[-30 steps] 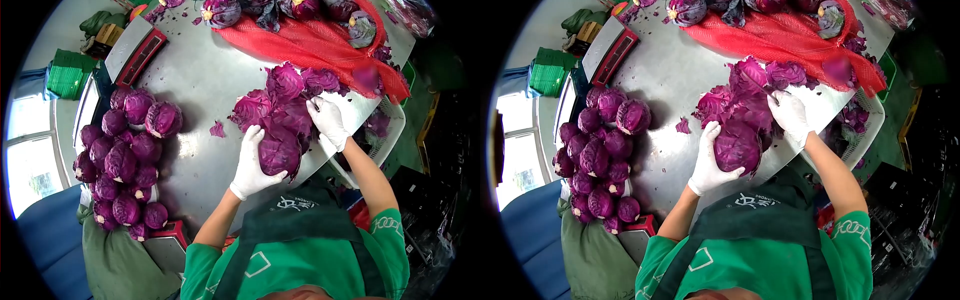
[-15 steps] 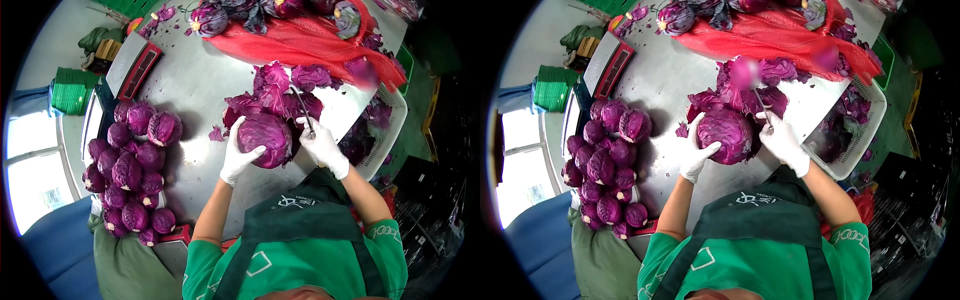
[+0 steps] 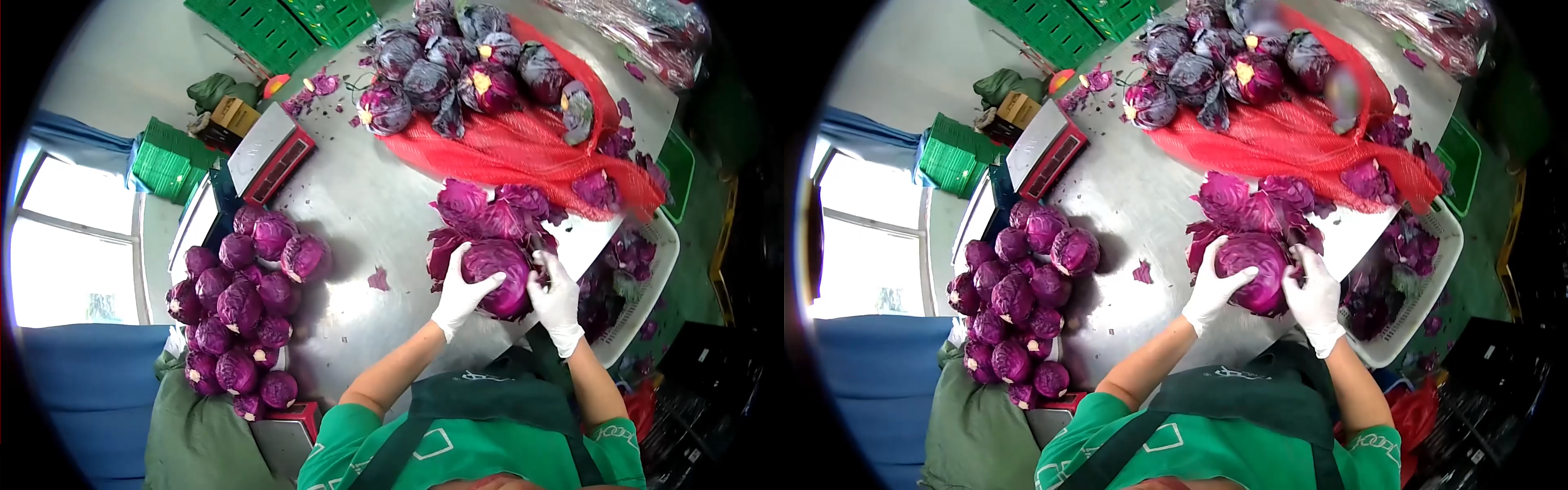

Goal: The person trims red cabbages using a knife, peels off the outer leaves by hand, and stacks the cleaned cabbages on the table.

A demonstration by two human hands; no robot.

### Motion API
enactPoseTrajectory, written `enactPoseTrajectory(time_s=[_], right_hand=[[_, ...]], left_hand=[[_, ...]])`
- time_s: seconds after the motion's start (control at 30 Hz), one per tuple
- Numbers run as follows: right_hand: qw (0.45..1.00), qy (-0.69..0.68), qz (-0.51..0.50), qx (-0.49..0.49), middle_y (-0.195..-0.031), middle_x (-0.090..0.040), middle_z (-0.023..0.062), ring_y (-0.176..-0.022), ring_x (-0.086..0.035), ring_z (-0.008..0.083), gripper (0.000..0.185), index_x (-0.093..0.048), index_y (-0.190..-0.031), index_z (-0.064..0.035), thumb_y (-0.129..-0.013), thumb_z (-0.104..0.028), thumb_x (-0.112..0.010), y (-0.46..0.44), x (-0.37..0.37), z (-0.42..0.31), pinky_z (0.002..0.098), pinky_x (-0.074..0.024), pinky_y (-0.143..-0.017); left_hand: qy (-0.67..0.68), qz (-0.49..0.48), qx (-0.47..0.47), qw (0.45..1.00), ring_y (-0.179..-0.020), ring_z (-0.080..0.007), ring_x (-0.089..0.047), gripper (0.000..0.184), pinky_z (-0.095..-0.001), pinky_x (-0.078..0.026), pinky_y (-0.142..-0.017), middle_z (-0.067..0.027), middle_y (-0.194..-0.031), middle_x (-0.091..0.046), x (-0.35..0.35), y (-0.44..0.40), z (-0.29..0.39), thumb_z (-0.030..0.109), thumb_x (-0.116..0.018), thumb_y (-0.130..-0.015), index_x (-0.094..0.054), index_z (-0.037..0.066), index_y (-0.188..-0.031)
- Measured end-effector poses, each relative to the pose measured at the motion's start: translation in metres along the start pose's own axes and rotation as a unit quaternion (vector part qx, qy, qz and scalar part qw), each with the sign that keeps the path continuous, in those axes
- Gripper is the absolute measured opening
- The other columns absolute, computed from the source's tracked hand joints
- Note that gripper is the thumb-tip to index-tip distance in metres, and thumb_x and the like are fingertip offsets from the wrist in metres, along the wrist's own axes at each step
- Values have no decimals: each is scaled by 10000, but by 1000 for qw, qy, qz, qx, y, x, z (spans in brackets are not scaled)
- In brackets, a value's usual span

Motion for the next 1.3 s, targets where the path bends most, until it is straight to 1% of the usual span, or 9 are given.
enactPoseTrajectory(time_s=[0.23,0.73,0.8,0.87,0.93,1.07,1.13,1.27,1.3], right_hand=[[982,186,3,27,-817,-657,227,-744,-651,431,116,-618,-937,-26,-915,-138,-595,-15,11,38,495,-524,-663],[917,365,46,-151,-1020,-697,169,-955,-668,380,287,-647,-1100,-78,-920,-299,-615,-127,101,117,492,-541,-809],[894,418,163,20,-1141,-654,137,-1092,-618,326,333,-651,-1151,-102,-911,-332,-645,-116,102,61,464,-537,-850],[928,311,148,142,-1159,-639,99,-1099,-601,281,340,-661,-1161,-113,-882,-303,-698,-91,80,-4,412,-538,-881],[983,55,-16,175,-1022,-683,68,-978,-658,254,338,-708,-1086,-115,-828,-326,-767,-60,36,-34,370,-536,-880],[969,-84,-231,-14,-1391,-535,142,-1230,-565,254,898,-385,-1530,-147,-802,-475,-796,-23,-28,-21,351,-442,-1051],[928,-198,-242,-203,-1210,-603,27,-887,-556,136,777,-385,-1537,-159,-895,-424,-732,-24,-57,6,294,-486,-786],[830,-318,-310,-337,-826,-589,-32,-618,-493,54,497,-570,-1173,-95,-964,-545,-590,-12,-82,6,195,-372,-519],[783,-359,-343,-375,-718,-545,-61,-530,-471,42,406,-628,-931,-135,-964,-539,-599,-9,-87,7,205,-350,-455]], left_hand=[[-11,-23,3,1000,-1237,-230,-528,878,-364,-448,-1057,-162,-1358,-505,1,-8,-5,179,-851,-790,-321,4,-1468],[507,-81,130,848,-1203,-293,-603,629,-469,-541,-999,-157,-1335,-572,51,5,-46,299,-718,-860,-483,32,-1378],[23,-43,-209,977,-1221,-269,-590,713,-427,-541,-1001,-154,-1352,-562,65,8,-50,182,-825,-766,-480,30,-1371],[-46,-74,-217,972,-1227,-248,-581,876,-407,-539,-1000,-141,-1384,-539,67,8,-44,55,-892,-656,-430,32,-1400],[362,-99,2,927,-1300,-311,-516,775,-504,-461,-1072,-154,-1449,-475,56,8,-51,369,-689,-845,-337,85,-1475],[605,-147,181,761,-1410,-421,-362,730,-658,-328,-1128,-178,-1543,-346,42,24,-51,631,-368,-986,-271,158,-1533],[675,-134,201,697,-1425,-453,-307,716,-709,-309,-1106,-179,-1568,-288,47,29,-64,596,-423,-985,-259,172,-1538],[696,-135,257,657,-1410,-429,-339,724,-682,-317,-1116,-171,-1564,-295,51,31,-110,537,-519,-970,-254,169,-1534],[550,-126,199,801,-1408,-392,-361,746,-637,-326,-1133,-153,-1553,-325,56,33,-117,466,-610,-938,-267,173,-1532]])
Point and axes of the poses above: each hand's wrist, its own y-axis away from the middle knuckle, its own x-axis out of the back of the hand, z = x × y, the point moved 4 cm from there along -y, towards the middle knuckle
